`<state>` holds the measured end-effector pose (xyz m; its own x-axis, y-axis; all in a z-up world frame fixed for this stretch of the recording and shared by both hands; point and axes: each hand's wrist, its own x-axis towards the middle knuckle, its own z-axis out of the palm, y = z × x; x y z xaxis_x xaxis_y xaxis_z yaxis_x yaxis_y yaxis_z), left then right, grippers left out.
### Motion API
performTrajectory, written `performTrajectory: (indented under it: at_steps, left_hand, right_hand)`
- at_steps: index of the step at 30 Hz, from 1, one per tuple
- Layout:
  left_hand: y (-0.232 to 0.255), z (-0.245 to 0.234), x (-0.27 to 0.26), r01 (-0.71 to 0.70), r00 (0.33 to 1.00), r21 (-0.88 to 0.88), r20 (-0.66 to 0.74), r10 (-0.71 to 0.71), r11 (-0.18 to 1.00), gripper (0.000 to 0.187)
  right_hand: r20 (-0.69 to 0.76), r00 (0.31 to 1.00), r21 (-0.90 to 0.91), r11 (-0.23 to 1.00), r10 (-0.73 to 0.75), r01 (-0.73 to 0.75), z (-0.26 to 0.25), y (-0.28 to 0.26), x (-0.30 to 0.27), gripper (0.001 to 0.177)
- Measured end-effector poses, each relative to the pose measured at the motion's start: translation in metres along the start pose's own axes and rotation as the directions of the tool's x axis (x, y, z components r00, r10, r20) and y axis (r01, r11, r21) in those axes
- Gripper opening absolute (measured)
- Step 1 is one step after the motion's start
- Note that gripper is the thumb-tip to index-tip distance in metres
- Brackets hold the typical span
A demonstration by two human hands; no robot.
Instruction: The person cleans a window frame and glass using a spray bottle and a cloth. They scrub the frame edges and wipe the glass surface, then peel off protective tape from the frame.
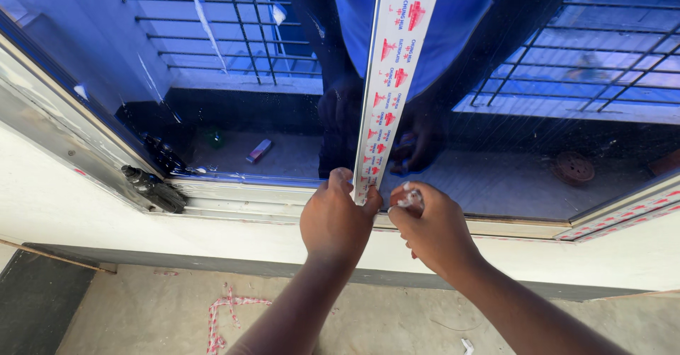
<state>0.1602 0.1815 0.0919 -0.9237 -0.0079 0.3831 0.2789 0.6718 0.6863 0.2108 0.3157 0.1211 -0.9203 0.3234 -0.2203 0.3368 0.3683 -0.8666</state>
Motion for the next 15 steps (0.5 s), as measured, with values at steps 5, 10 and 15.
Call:
performTrajectory:
  at_steps: [5,10,15]
  left_hand:
    - [-0.005,0.006,0.008,0.022,0.985,0.093,0.167,-0.037,0.995,0.020]
    - [-0.015,0.003,0.018,-0.062,0.988,0.022,0.146,0.059,0.998,0.010]
    - [-0.013,-0.009,0.016,-0.044,0.969,-0.072,0.238,0.060,0.996,0.020]
  right_hand:
    - [0.038,0.983,-0.105,0.978,-0.178,0.181,0.000,0.008,0.010,0.027]
    - [0.045,0.933,-0.197,0.912,-0.358,0.359,0.008,0.012,0.016,0.025]
    - [0.070,0.977,-0.184,0.960,-0.200,0.210,0.007,-0.001,0.009,0.024]
